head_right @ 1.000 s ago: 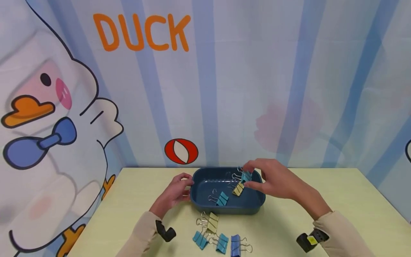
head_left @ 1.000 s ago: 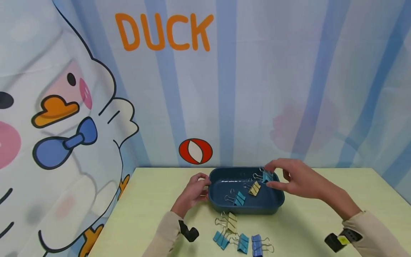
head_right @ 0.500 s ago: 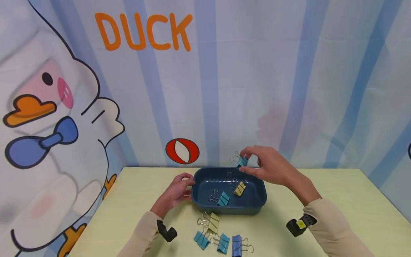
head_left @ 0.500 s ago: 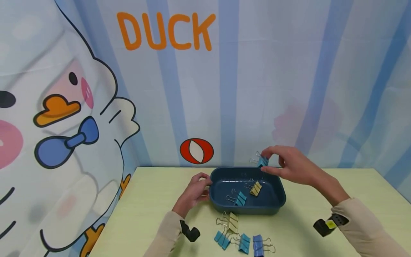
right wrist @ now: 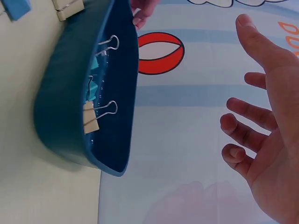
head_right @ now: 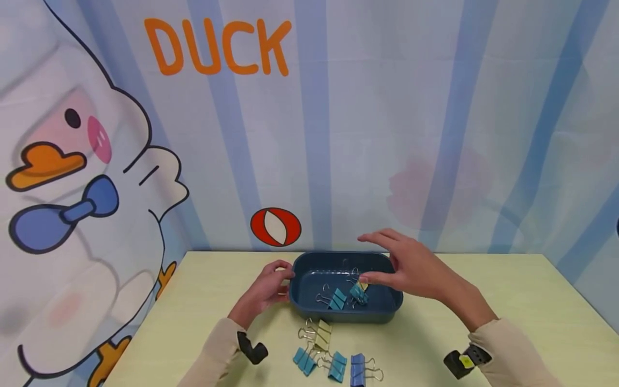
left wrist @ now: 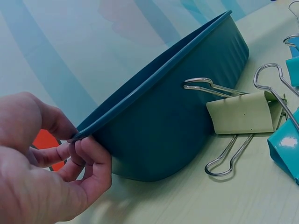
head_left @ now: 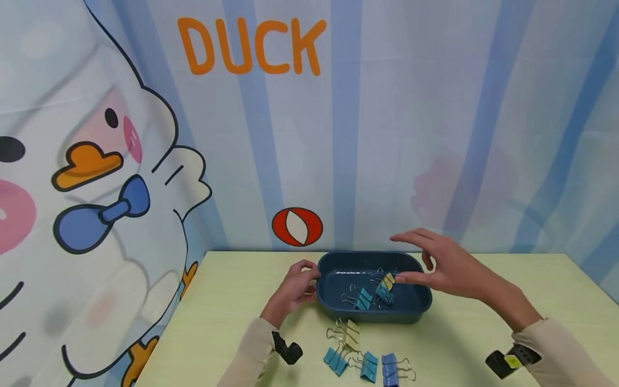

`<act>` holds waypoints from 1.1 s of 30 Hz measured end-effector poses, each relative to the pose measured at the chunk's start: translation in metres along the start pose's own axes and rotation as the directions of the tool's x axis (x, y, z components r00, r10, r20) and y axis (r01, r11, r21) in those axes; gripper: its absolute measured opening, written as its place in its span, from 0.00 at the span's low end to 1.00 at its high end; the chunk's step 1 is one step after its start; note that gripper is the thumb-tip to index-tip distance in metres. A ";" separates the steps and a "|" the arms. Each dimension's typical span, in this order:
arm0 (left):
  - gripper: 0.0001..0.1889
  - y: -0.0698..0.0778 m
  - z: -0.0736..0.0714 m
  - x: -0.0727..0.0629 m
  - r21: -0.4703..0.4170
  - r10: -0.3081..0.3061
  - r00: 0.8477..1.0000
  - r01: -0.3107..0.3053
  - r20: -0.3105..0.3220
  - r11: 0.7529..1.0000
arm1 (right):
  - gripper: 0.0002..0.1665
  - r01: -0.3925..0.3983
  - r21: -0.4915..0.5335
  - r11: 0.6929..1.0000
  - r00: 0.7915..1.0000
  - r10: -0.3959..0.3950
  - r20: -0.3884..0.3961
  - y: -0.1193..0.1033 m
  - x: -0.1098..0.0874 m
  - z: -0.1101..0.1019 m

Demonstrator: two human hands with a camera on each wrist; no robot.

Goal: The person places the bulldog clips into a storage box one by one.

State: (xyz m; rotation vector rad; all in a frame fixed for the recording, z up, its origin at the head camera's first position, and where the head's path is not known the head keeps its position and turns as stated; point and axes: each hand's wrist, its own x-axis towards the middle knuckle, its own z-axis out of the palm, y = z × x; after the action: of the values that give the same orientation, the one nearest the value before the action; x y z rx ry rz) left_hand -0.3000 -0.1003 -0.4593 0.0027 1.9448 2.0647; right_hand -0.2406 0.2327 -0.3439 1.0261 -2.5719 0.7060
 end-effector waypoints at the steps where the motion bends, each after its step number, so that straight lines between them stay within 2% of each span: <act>1: 0.10 0.000 0.000 0.000 0.001 0.000 1.000 0.000 0.000 1.000 | 0.39 -0.002 0.011 1.000 1.000 0.002 0.013 -0.002 -0.004 0.002; 7: 0.11 0.000 0.000 -0.001 -0.002 0.006 1.000 -0.006 -0.001 1.000 | 0.40 -0.056 0.063 0.996 0.992 0.049 0.117 -0.015 -0.028 0.016; 17: 0.10 -0.001 0.001 -0.001 -0.001 0.000 1.000 0.000 0.000 1.000 | 0.35 -0.128 0.205 0.970 0.953 0.064 0.295 -0.025 -0.068 0.049; 20: 0.11 -0.001 0.001 -0.001 0.001 -0.002 1.000 0.002 -0.005 1.000 | 0.33 -0.204 0.241 0.949 0.925 0.106 0.365 -0.025 -0.077 0.060; 24: 0.12 -0.001 0.001 0.000 0.002 -0.002 1.000 0.002 -0.013 1.000 | 0.32 -0.365 0.253 0.896 0.852 0.212 0.479 -0.025 -0.087 0.077; 26: 0.12 -0.001 0.001 0.000 0.002 -0.002 1.000 0.002 -0.014 1.000 | 0.32 -0.392 0.241 0.888 0.834 0.232 0.501 -0.024 -0.093 0.086; 27: 0.12 -0.001 0.001 0.000 0.001 -0.003 1.000 0.003 -0.013 1.000 | 0.31 -0.386 0.239 0.891 0.834 0.226 0.503 -0.022 -0.095 0.090; 31: 0.12 -0.001 0.001 0.001 -0.001 -0.003 1.000 0.003 -0.014 1.000 | 0.31 -0.269 0.212 0.939 0.868 0.141 0.476 -0.016 -0.103 0.105; 33: 0.13 -0.001 0.001 0.001 0.000 -0.004 1.000 0.004 -0.014 1.000 | 0.30 -0.243 0.196 0.950 0.872 0.125 0.473 -0.016 -0.104 0.110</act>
State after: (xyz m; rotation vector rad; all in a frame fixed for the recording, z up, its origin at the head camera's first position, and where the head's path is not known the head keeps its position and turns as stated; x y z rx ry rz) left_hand -0.3002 -0.0988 -0.4607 -0.0157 1.9514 2.0683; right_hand -0.1649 0.2224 -0.4752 1.1432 -3.0829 0.9575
